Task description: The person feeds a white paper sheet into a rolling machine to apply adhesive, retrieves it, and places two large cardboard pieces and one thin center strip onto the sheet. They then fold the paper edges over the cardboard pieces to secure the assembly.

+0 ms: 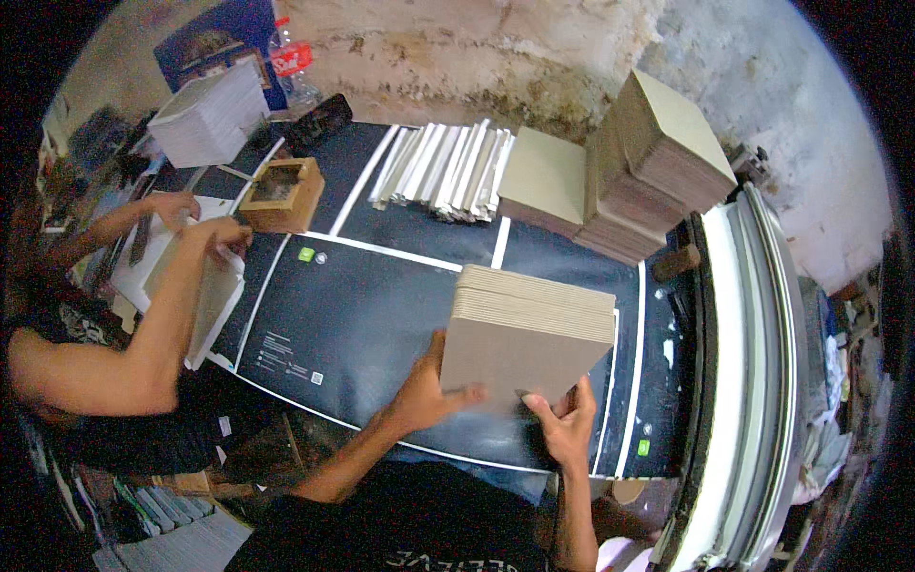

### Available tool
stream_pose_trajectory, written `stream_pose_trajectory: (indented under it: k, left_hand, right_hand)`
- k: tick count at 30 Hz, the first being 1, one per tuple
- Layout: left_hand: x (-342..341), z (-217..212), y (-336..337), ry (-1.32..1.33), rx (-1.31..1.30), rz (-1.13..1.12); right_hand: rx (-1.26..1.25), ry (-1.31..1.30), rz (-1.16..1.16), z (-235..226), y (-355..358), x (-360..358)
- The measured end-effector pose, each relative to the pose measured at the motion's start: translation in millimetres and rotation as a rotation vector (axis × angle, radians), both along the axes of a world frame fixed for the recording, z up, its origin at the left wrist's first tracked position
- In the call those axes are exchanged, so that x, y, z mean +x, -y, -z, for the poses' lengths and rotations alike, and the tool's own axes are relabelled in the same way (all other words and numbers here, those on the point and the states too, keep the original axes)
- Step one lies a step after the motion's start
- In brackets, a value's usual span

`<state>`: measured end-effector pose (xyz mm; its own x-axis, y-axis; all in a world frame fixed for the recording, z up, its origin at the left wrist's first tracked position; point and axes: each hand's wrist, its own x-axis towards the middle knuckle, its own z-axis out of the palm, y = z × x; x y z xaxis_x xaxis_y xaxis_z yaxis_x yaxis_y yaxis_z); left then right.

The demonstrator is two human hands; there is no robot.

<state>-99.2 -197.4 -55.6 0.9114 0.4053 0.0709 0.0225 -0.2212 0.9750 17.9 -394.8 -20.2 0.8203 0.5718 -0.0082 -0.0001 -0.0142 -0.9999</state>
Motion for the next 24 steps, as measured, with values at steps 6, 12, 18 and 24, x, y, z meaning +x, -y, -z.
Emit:
stream_pose_trajectory:
  k: [6, 12, 18, 24]
  left_hand:
    - [-12, 1, 9, 0.005, 0.018, -0.074]
    - [29, -33, -15, 0.006, -0.12, -0.409]
    - [185, -81, -93, -0.025, -0.29, -0.232]
    - [274, -45, -198, -0.116, -0.292, -0.196]
  right_hand:
    - [0.021, 0.039, -0.001, -9, -5, 6]
    - [-0.124, 0.425, 0.123, -19, -8, 16]
    - [-0.474, 0.732, 0.359, 27, 21, 27]
    - [-0.338, 0.684, 0.306, 29, 4, 23]
